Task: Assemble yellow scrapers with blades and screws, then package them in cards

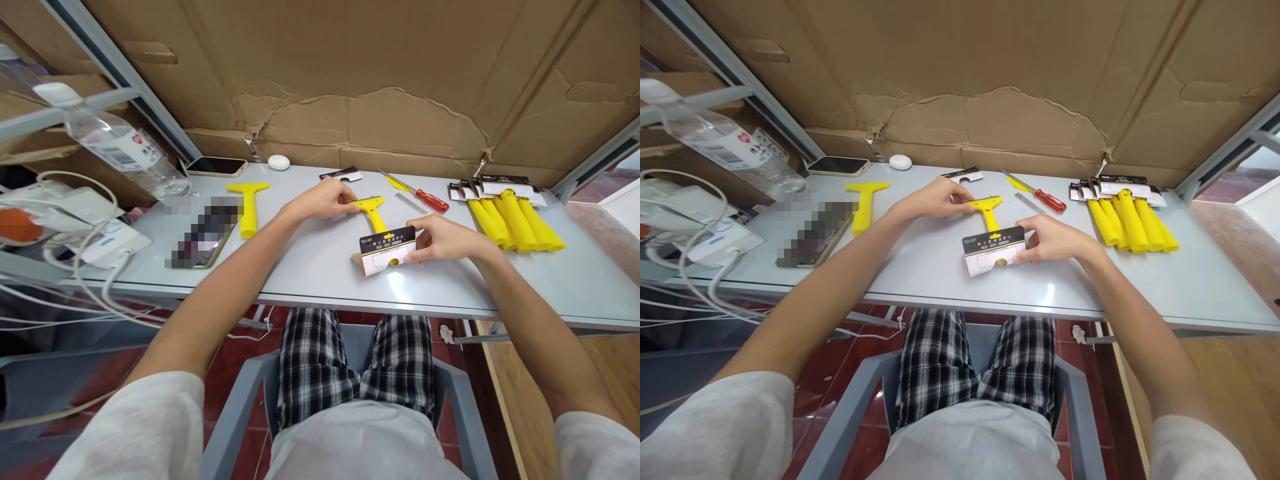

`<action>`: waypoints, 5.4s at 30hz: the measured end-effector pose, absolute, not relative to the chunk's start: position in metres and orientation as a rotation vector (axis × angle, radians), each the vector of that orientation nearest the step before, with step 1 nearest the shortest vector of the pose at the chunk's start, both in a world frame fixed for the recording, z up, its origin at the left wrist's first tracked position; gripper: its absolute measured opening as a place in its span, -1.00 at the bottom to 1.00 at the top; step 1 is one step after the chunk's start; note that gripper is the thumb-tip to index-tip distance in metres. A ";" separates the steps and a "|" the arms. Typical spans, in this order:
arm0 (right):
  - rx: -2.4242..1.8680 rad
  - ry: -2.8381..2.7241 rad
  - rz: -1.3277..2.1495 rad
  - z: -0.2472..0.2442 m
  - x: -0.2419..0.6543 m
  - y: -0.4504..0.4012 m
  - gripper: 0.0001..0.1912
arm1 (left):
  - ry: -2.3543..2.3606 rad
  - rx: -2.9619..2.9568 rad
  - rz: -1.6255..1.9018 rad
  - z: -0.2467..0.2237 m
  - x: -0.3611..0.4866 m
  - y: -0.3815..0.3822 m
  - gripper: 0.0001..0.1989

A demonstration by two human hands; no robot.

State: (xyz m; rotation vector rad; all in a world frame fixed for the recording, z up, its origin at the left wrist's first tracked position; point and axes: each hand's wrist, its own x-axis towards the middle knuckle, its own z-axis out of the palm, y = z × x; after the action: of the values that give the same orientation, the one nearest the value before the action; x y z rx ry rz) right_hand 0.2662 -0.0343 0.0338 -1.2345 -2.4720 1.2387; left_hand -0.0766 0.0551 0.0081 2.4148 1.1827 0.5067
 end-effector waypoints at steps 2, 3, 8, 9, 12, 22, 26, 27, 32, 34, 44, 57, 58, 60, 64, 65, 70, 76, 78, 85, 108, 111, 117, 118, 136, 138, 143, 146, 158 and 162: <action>-1.221 -2.440 1.289 0.035 0.270 -0.032 -0.40 | 1.199 2.406 0.511 0.007 -0.077 0.056 -0.48; -1.218 -2.430 1.293 0.034 0.272 -0.031 -0.40 | 1.209 2.405 0.504 0.008 -0.077 0.056 -0.48; -1.259 -2.384 1.217 0.032 0.271 -0.030 -0.39 | 1.209 2.411 0.450 0.010 -0.075 0.054 -0.54; -1.264 -2.376 1.200 0.031 0.270 -0.031 -0.39 | 1.202 2.420 0.440 0.011 -0.074 0.053 -0.56; -1.279 -2.379 1.158 0.029 0.266 -0.032 -0.38 | 1.190 2.446 0.418 0.013 -0.072 0.052 -0.58; -1.268 -2.385 0.865 0.024 0.263 -0.030 -0.23 | 1.287 2.581 0.479 0.021 -0.073 0.045 -0.44; -1.247 -2.335 0.753 0.020 0.262 -0.031 -0.27 | 1.207 2.571 0.758 0.031 -0.064 0.030 -0.50; -1.227 -2.302 0.716 0.019 0.261 -0.031 -0.34 | 1.128 2.570 0.811 0.034 -0.059 0.024 -0.54; -1.124 -2.205 0.509 0.021 0.254 -0.037 -0.65 | 0.575 2.709 0.679 0.033 -0.031 -0.010 -0.65; -1.088 -2.247 0.495 0.024 0.252 -0.042 -0.62 | 0.513 2.771 0.566 0.026 -0.023 -0.017 -0.65; -1.284 -2.622 0.397 0.019 0.222 -0.081 -0.71 | 0.511 2.761 0.494 0.016 -0.018 -0.016 -0.73; -1.500 -2.520 0.075 -0.007 0.221 -0.120 -0.45 | 0.659 2.847 0.398 0.019 -0.021 -0.016 -0.64; -1.490 -2.506 0.059 -0.009 0.222 -0.123 -0.44 | 0.671 2.850 0.394 0.019 -0.021 -0.016 -0.63; -1.472 -2.479 0.018 -0.012 0.224 -0.130 -0.43 | 0.688 2.854 0.372 0.020 -0.021 -0.015 -0.61; -1.444 -2.437 -0.020 -0.015 0.227 -0.148 -0.43 | 0.741 2.878 0.340 0.021 -0.022 -0.014 -0.58; -1.438 -2.428 -0.016 -0.015 0.229 -0.153 -0.43 | 0.768 2.885 0.340 0.021 -0.023 -0.013 -0.57; -1.462 -2.380 0.010 -0.013 0.237 -0.175 -0.45 | 0.900 2.844 0.341 0.019 -0.027 -0.005 -0.59; -1.587 -2.349 0.157 -0.007 0.239 -0.175 -0.54 | 0.755 2.854 0.447 0.010 -0.025 -0.001 -0.46; -1.616 -2.318 0.133 -0.004 0.237 -0.170 -0.60 | 0.634 2.858 0.453 0.007 -0.022 -0.003 -0.45; -1.766 -2.461 0.053 0.013 0.223 -0.160 -0.53 | 0.668 2.852 0.360 0.001 -0.017 -0.006 -0.48; -1.589 -2.109 0.241 0.000 0.237 -0.125 -0.33 | 0.902 2.727 0.533 0.009 -0.050 0.032 -0.41; -1.493 -2.119 0.291 0.000 0.245 -0.123 -0.34 | 0.878 2.753 0.595 0.010 -0.046 0.024 -0.46; -1.450 -2.290 0.332 0.000 0.243 -0.141 -0.50 | 0.791 2.819 0.466 0.001 -0.035 0.009 -0.54; -1.461 -2.294 0.343 0.000 0.241 -0.144 -0.52 | 0.804 2.833 0.437 -0.001 -0.035 0.010 -0.54; -1.483 -2.168 0.177 -0.008 0.260 -0.132 -0.26 | 1.145 2.587 0.403 0.007 -0.054 -0.021 -0.22; -1.560 -2.214 0.089 -0.015 0.269 -0.124 -0.22 | 1.284 2.522 0.400 0.002 -0.064 -0.042 -0.18; -1.728 -2.415 0.054 -0.033 0.269 -0.122 -0.17 | 1.571 2.429 0.306 -0.027 -0.075 -0.101 -0.20; -1.778 -2.462 0.021 -0.035 0.266 -0.124 -0.14 | 1.682 2.490 0.327 -0.038 -0.069 -0.119 -0.28; -1.894 -2.438 0.071 -0.030 0.264 -0.123 -0.05 | 1.807 2.485 0.279 -0.035 -0.062 -0.125 -0.26; -1.978 -2.424 0.097 -0.027 0.260 -0.122 0.00 | 1.850 2.438 0.206 -0.033 -0.059 -0.124 -0.18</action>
State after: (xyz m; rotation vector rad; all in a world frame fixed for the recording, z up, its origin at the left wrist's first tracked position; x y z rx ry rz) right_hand 0.2598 -0.1221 -0.0267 -1.9781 -2.4235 0.0975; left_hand -0.0589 -0.1244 -0.0328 2.4384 1.8499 0.2060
